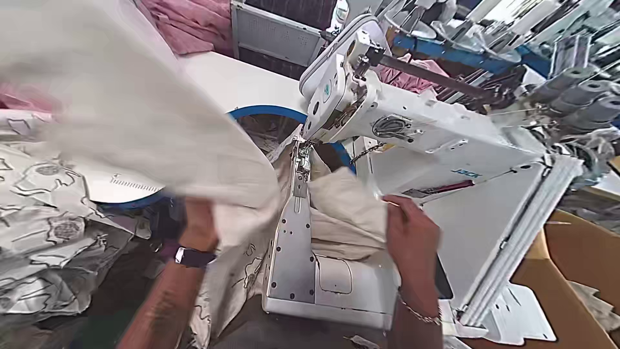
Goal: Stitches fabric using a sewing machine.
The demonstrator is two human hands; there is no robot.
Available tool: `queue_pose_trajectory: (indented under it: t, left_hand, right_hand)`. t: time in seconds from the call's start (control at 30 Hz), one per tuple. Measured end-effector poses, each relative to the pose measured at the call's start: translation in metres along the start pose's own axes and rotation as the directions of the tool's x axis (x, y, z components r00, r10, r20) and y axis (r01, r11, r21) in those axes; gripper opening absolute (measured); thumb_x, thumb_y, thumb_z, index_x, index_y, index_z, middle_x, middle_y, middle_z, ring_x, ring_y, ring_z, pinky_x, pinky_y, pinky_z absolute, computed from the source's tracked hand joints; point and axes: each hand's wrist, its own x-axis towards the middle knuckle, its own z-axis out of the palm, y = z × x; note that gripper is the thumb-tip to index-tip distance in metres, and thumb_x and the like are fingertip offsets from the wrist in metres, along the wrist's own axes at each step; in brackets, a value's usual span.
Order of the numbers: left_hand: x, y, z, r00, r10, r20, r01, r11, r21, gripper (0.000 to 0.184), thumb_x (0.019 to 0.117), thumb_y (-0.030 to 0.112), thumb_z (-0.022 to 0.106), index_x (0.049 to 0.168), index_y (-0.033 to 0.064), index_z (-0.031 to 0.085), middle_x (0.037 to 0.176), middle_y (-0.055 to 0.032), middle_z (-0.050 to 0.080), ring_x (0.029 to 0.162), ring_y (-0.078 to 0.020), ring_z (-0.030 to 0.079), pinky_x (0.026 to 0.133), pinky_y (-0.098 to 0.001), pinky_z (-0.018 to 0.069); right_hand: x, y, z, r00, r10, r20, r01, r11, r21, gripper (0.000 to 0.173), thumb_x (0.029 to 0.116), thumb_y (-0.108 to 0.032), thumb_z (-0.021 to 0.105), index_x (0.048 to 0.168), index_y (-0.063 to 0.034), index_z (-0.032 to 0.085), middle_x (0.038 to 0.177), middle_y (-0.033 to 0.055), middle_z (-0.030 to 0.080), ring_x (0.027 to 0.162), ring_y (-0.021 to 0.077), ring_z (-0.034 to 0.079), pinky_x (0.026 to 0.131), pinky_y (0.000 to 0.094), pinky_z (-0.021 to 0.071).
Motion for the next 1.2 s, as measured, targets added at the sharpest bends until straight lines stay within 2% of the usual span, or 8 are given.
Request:
queue_pose_trajectory:
  t: [0.07,0.13,0.23,0.37,0.5,0.67,0.9,1.2]
  left_hand:
    - [0.015,-0.016,0.003,0.935,-0.192,0.299,0.198,0.980,0.011,0.075,0.0997,0.072,0.031,0.108,0.0115,0.075,0.097,-0.0057,0.078,0.090,-0.0143,0.075,0.082,-0.0349,0.0630]
    - [0.035,-0.008,0.017,0.957,-0.141,0.252,0.007,0.883,0.468,0.029,0.1077,0.023,0.042,0.111,0.0061,0.065,0.091,-0.0033,0.075,0.081,-0.0097,0.073,0.075,-0.0291,0.0626]
    - [0.073,0.014,0.040,0.954,-0.083,0.289,-0.282,0.087,0.956,0.022,0.0979,0.004,0.058,0.117,-0.0060,0.059,0.090,-0.0246,0.065,0.081,-0.0392,0.066,0.070,-0.0584,0.0532]
    - [0.024,0.005,0.072,0.759,-0.307,0.575,-0.646,-0.463,0.606,0.056,0.0934,-0.001,0.061,0.147,0.0141,0.056,0.106,-0.0248,0.069,0.073,-0.0431,0.069,0.059,-0.0554,0.0532]
    - [-0.013,0.027,-0.010,0.798,-0.279,0.534,-0.600,-0.279,0.750,0.019,0.0770,-0.010,0.072,0.093,0.0007,0.075,0.075,-0.0246,0.068,0.066,-0.0452,0.068,0.058,-0.0619,0.0517]
    - [-0.036,0.024,0.026,0.446,-0.577,0.685,-0.586,0.390,0.710,0.024,0.0971,0.019,0.063,0.082,0.0023,0.071,0.065,-0.0099,0.064,0.059,-0.0239,0.064,0.055,-0.0451,0.0508]
    - [0.030,-0.094,0.061,0.905,-0.099,0.414,-0.409,0.064,0.910,0.044,0.1041,0.018,0.049,0.141,-0.0049,0.050,0.121,-0.0248,0.067,0.090,-0.0371,0.072,0.077,-0.0522,0.0581]
    - [0.062,-0.090,0.043,0.821,-0.014,0.571,-0.570,0.059,0.820,0.046,0.0962,0.038,0.067,0.122,0.0009,0.067,0.141,-0.0240,0.058,0.106,-0.0354,0.070,0.085,-0.0508,0.0568]
  right_hand:
    - [0.001,0.042,-0.015,0.930,0.287,-0.228,-0.313,0.946,-0.087,0.035,0.1073,-0.015,0.044,0.118,0.0111,0.066,0.098,0.0347,0.068,0.090,0.0533,0.067,0.079,0.0708,0.0456]
    - [-0.006,0.052,-0.020,0.869,0.412,-0.273,-0.445,0.893,-0.069,0.042,0.1086,-0.024,0.045,0.130,0.0098,0.059,0.095,0.0343,0.065,0.082,0.0498,0.063,0.076,0.0673,0.0436]
    - [-0.006,0.004,0.004,0.990,0.097,-0.103,-0.096,0.995,0.013,0.051,0.1013,-0.019,0.059,0.143,0.0095,0.049,0.087,0.0257,0.068,0.069,0.0362,0.065,0.065,0.0538,0.0529]
    - [0.031,-0.060,0.081,0.807,-0.589,0.048,0.588,0.808,0.045,0.038,0.0891,-0.009,0.064,0.126,-0.0100,0.074,0.065,0.0139,0.063,0.049,0.0307,0.061,0.042,0.0428,0.0460]
    - [0.053,-0.042,0.091,0.805,-0.571,0.165,0.578,0.816,0.006,0.022,0.0858,-0.005,0.063,0.099,-0.0081,0.080,0.061,0.0182,0.061,0.049,0.0381,0.062,0.043,0.0505,0.0463]
    - [0.026,-0.045,0.111,0.825,-0.553,0.111,0.543,0.832,0.109,0.023,0.0871,-0.007,0.062,0.100,-0.0107,0.081,0.056,0.0147,0.060,0.046,0.0329,0.061,0.040,0.0437,0.0443]
    - [0.079,0.015,0.033,0.903,0.064,0.424,-0.050,0.998,-0.042,0.030,0.0969,-0.020,0.068,0.115,0.0038,0.072,0.099,0.0263,0.073,0.096,0.0448,0.069,0.086,0.0667,0.0491]
    - [0.042,-0.024,0.103,0.917,-0.389,0.082,0.336,0.869,0.362,0.019,0.0941,-0.013,0.063,0.095,-0.0036,0.080,0.107,0.0126,0.078,0.087,0.0194,0.075,0.075,0.0315,0.0594]
